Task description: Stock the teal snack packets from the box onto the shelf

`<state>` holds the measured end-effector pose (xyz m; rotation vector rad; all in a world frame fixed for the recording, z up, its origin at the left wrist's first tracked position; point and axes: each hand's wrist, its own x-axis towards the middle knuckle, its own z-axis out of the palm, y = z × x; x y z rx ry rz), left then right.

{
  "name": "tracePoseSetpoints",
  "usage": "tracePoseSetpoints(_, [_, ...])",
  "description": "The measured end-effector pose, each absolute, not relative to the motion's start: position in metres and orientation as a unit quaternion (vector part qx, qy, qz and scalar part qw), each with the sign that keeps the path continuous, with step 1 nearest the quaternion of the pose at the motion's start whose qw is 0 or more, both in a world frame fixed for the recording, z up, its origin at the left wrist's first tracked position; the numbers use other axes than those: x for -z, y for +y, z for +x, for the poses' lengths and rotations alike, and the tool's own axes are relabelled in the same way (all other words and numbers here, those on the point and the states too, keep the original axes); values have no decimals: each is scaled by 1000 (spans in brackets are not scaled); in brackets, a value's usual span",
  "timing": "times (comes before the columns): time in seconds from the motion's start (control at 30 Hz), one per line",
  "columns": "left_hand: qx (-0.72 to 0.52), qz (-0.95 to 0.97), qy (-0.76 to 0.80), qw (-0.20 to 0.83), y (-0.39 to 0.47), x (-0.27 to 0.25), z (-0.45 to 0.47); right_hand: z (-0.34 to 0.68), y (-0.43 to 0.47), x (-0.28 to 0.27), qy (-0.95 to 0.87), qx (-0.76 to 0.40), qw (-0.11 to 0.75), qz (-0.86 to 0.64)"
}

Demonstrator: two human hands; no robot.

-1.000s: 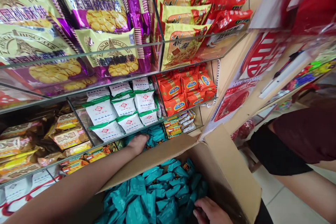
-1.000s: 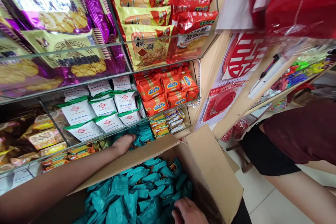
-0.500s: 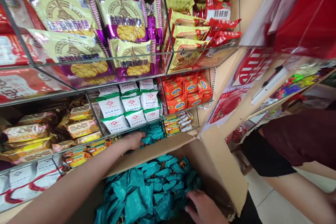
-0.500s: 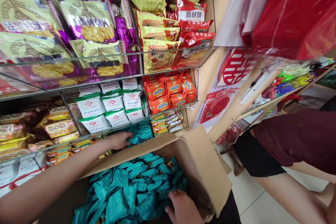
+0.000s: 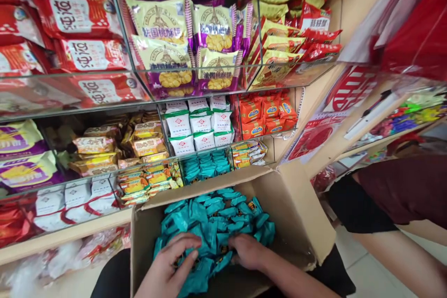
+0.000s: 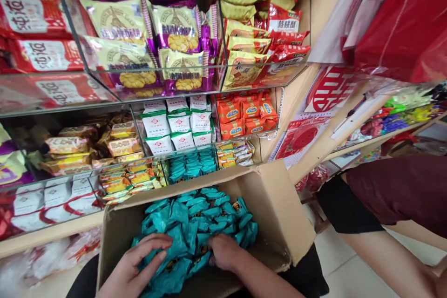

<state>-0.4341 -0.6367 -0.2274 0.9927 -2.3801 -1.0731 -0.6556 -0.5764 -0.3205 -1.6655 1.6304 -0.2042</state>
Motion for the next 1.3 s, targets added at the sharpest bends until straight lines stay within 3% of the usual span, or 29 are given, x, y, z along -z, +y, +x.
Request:
tracePoseSetpoints(0.3, [581, 527, -603, 143, -626, 253, -481, -666, -565, 293, 630, 253, 444, -584])
tracePoseSetpoints(0.47, [571, 511, -607, 208, -615, 253, -504, -628, -556, 280, 619, 468, 502, -382])
tracePoseSetpoints(0.63, [520, 492, -635, 291, -607, 264, -508, -611, -556, 275, 682, 510, 413, -323])
tracePoseSetpoints(0.77, [568, 505, -592, 268, -605, 258, -509, -620, -552, 273, 709, 474, 316, -415])
tracePoseSetpoints(0.9, [749, 466, -418, 220, -606, 235, -512, -636, -543, 270, 665, 396, 176, -608])
tracePoseSetpoints(0.97, [834, 406, -303, 220, -608, 224, -511, -641, -537, 268, 607, 387, 146, -678])
tracePoseSetpoints(1.1, [861, 352, -256, 262, -613, 214, -507, -636, -525, 265, 558, 489, 209, -637])
tracePoseSetpoints(1.2, [861, 337, -258, 281, -614, 214, -505, -625, -524, 264, 543, 600, 330, -486])
tracePoseSetpoints(1.3, [853, 336, -275, 289, -611, 215, -507, -620, -531, 264, 530, 640, 436, -345])
